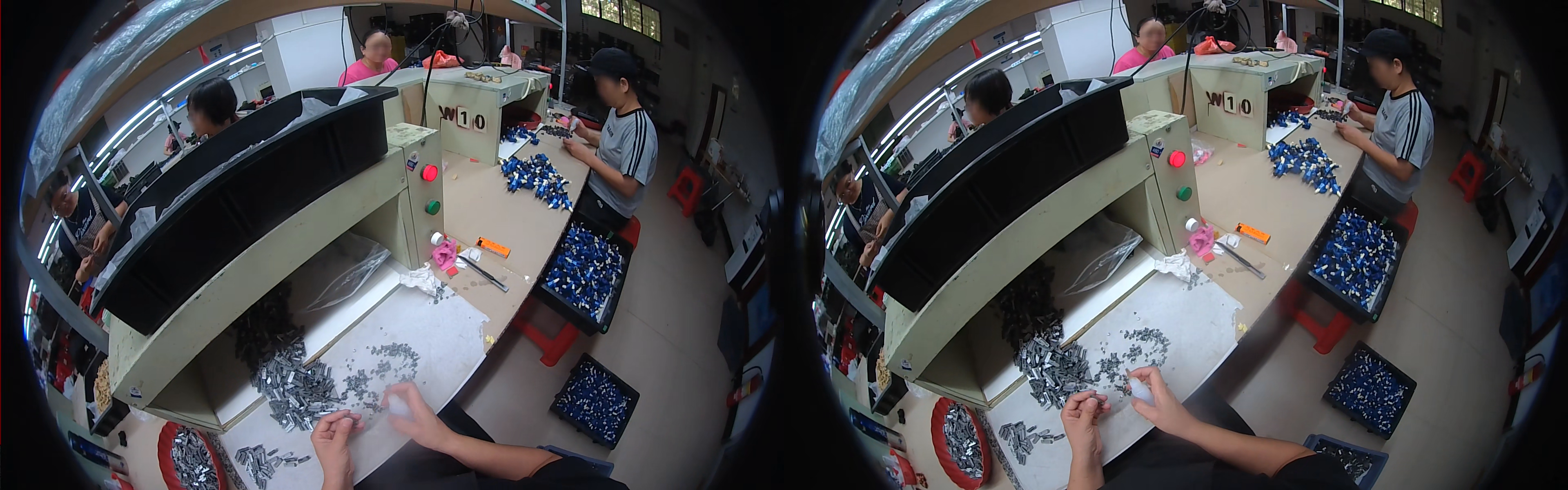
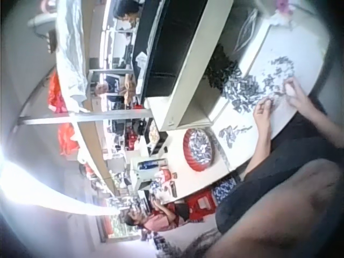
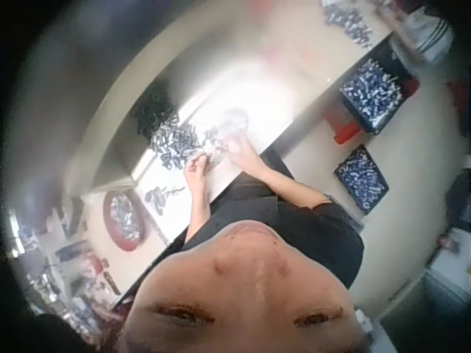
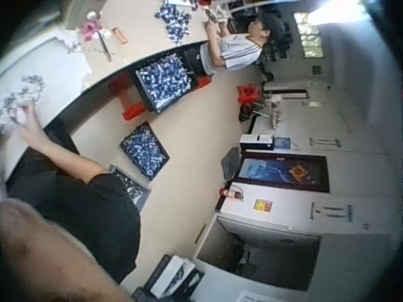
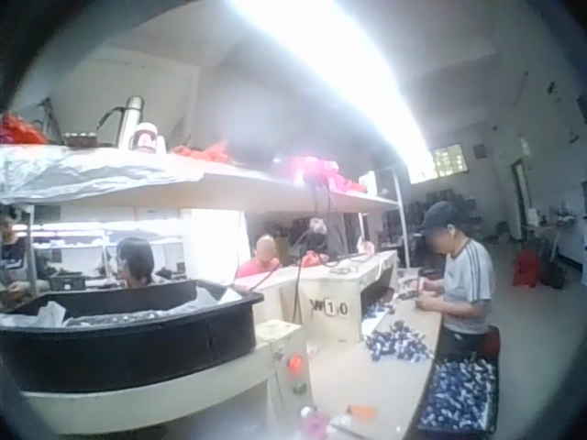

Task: The person applies glue from a glue bottle to small metal components and then assembles them by hand.

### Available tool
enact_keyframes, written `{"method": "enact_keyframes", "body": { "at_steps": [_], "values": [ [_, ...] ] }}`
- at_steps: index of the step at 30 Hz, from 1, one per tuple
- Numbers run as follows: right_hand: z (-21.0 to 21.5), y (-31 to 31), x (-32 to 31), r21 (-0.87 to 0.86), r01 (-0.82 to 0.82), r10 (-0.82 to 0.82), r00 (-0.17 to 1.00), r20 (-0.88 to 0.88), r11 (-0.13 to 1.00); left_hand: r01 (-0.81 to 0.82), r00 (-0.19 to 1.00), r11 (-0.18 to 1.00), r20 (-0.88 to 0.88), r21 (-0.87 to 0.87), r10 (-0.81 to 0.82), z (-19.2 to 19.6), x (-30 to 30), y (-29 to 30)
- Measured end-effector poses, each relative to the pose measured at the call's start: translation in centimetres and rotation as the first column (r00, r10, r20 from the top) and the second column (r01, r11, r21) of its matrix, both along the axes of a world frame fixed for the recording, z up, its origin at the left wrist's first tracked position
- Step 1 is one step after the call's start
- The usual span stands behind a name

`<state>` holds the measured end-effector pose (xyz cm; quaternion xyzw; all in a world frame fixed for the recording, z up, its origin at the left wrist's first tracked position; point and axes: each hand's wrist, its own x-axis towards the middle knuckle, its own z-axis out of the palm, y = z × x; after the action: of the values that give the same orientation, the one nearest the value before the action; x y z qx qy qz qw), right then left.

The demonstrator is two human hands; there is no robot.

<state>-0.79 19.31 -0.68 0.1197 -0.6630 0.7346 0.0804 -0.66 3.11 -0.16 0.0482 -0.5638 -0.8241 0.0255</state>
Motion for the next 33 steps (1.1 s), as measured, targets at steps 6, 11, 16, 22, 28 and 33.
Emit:
{"method": "enact_keyframes", "body": {
  "at_steps": [6,11,16,22,28,33],
  "values": [
    [0.3,1.8,-0.2,-0.097,-0.181,0.203,0.922,0.329,0.979,0.037,0.999,0.999,0.014,0.004,-0.037,0.0,-0.9,0.4],
    [0.8,2.0,-0.6,-0.084,-0.235,0.246,0.951,0.185,0.968,0.058,0.998,0.998,0.010,0.003,-0.058,-0.5,-1.4,0.8],
    [0.7,1.9,-0.6,-0.126,-0.218,0.236,0.960,0.151,0.968,0.062,0.998,0.998,0.010,-0.020,-0.062,-0.5,-1.1,1.1],
    [0.7,1.9,0.2,-0.025,-0.215,0.216,0.973,0.085,0.976,0.028,1.000,1.000,0.012,-0.002,-0.028,-0.5,0.0,0.7],
    [2.3,3.0,0.3,-0.050,-0.141,0.146,0.984,0.105,0.989,-0.015,0.993,1.000,0.120,-0.024,0.018,-0.1,0.0,0.4],
    [2.4,4.1,-0.2,-0.381,0.086,-0.021,0.985,0.172,0.920,0.107,0.991,0.994,0.084,0.000,-0.106,0.2,-1.3,1.0]
  ]
}}
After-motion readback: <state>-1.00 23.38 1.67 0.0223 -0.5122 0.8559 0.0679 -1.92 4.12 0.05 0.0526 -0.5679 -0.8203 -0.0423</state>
